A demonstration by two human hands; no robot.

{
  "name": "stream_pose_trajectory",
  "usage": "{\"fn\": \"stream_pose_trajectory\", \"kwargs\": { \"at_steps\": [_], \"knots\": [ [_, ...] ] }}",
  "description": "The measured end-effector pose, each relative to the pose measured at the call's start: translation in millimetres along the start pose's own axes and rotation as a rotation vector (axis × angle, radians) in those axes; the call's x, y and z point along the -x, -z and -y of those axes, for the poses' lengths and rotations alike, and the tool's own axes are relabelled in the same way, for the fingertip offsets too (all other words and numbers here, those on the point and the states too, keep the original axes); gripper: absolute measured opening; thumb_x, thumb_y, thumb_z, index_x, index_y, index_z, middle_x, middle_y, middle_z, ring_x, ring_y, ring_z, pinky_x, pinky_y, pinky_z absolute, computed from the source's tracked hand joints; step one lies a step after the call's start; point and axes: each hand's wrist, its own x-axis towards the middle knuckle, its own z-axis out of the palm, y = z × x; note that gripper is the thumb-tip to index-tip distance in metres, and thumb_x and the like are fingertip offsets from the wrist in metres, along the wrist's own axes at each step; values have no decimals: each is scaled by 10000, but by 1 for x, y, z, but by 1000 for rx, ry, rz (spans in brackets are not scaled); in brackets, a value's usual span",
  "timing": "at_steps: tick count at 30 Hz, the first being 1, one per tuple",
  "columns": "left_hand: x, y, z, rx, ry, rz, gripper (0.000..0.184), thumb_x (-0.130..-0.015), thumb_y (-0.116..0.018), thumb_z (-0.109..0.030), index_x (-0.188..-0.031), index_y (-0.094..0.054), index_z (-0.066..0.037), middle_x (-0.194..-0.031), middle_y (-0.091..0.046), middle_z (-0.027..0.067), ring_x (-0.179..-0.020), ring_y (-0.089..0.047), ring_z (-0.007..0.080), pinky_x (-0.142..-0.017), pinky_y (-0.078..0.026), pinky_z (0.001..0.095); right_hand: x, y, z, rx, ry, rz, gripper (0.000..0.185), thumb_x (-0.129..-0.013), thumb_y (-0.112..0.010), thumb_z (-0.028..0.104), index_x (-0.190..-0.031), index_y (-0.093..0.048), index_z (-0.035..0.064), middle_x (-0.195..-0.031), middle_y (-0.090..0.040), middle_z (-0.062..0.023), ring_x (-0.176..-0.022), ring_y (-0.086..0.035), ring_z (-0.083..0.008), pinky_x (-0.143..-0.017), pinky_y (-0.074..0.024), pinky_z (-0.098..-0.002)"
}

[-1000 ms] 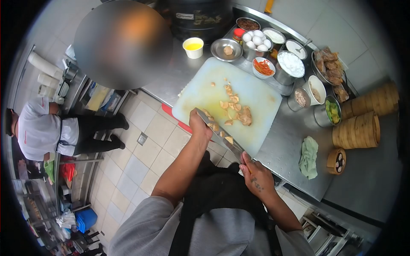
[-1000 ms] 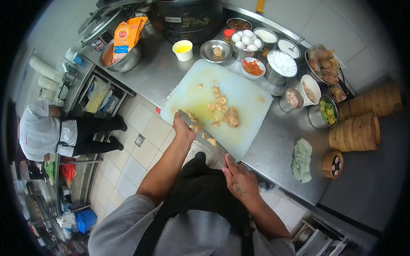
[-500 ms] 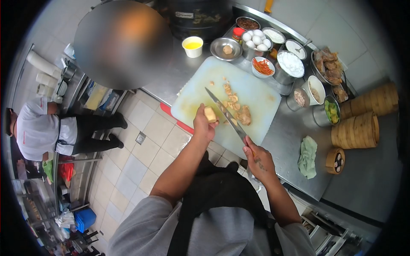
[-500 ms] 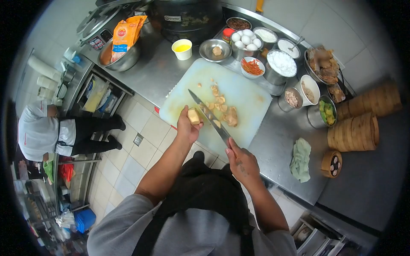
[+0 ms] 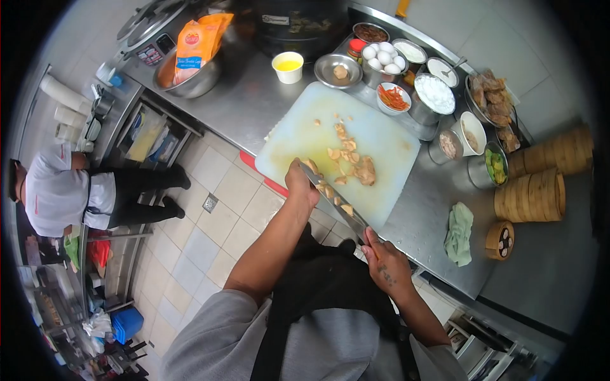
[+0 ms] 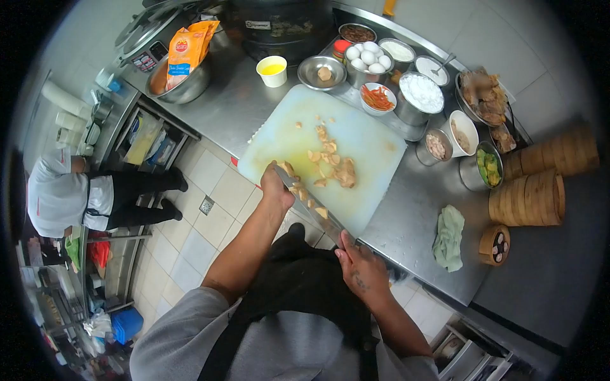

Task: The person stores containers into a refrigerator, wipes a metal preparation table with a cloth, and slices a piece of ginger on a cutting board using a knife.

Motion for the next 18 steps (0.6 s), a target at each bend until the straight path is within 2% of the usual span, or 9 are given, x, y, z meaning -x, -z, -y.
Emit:
{"fn": "stream_pose_trajectory", "kwargs": {
  "at_steps": [2, 4, 5, 7, 8, 10, 12, 14, 18],
  "knots": [
    [5, -4, 4, 7, -3, -7, 322, -1024, -361, -326, -1111, -554, -83, -995, -616, 89, -820, -574, 217, -658, -474, 349, -6, 0, 3, 26, -20, 21, 423, -956, -594, 277, -1343, -583, 106, -793, -649, -204, -752, -665, -376, -702, -532, -451],
    [10, -3, 10, -108, 12, -43, 278, -1003, -404, -336, -1045, -550, -103, -887, -611, 80, -716, -560, 213, -558, -431, 323, -17, -8, 2, -3, -92, 35, 406, -933, -630, 269, -1313, -604, 129, -855, -670, -209, -787, -670, -399, -699, -536, -463],
    [12, -1, 12, -111, 14, -42, 278, -1003, -404, -336, -1045, -550, -103, -887, -611, 80, -716, -560, 213, -558, -431, 323, -26, -20, -7, -4, -95, 34, 406, -933, -630, 269, -1313, -604, 129, -855, -670, -209, -787, -670, -399, -699, -536, -463],
    [14, 1, 18, -180, 130, -46, 284, -1001, -403, -365, -1000, -535, -113, -814, -594, 66, -606, -522, 194, -465, -357, 304, -49, -46, -29, -293, 18, -121, 408, -942, -610, 253, -1316, -589, 91, -945, -689, -214, -864, -672, -393, -763, -532, -449],
    [16, 3, 20, -183, 133, -44, 284, -1001, -403, -365, -1000, -535, -113, -814, -594, 66, -606, -522, 194, -465, -357, 304, -57, -42, -28, -344, -17, -112, 400, -955, -589, 246, -1312, -583, 68, -1006, -689, -208, -912, -668, -383, -803, -525, -433],
    [16, 6, 16, -153, 74, 64, 295, -1008, -389, -362, -994, -528, -101, -798, -584, 63, -556, -494, 180, -418, -304, 285, -56, -35, -24, -332, -29, -97, 392, -961, -581, 248, -1310, -587, 68, -1003, -690, -209, -914, -667, -388, -804, -526, -434],
    [6, 11, 7, -138, 32, 83, 294, -1013, -381, -354, -996, -532, -103, -808, -593, 56, -548, -498, 167, -416, -300, 279, -49, -22, -17, -320, -34, -72, 385, -967, -574, 249, -1307, -591, 68, -1001, -690, -209, -916, -666, -392, -805, -526, -436],
    [2, 12, 3, -121, -8, 103, 293, -1018, -372, -347, -997, -535, -105, -817, -603, 50, -540, -501, 155, -415, -297, 273, -34, -7, -9, -176, -70, 47, 381, -969, -580, 263, -1294, -603, 66, -1012, -696, -189, -915, -673, -382, -809, -529, -430],
    [4, 14, 1, -120, -103, 82, 273, -1023, -375, -320, -1022, -553, -113, -837, -632, 26, -576, -557, 124, -412, -317, 274, -11, -2, -5, -218, -20, 28, 383, -965, -590, 269, -1290, -607, 67, -1011, -697, -182, -908, -676, -372, -802, -531, -425]
  ]
}}
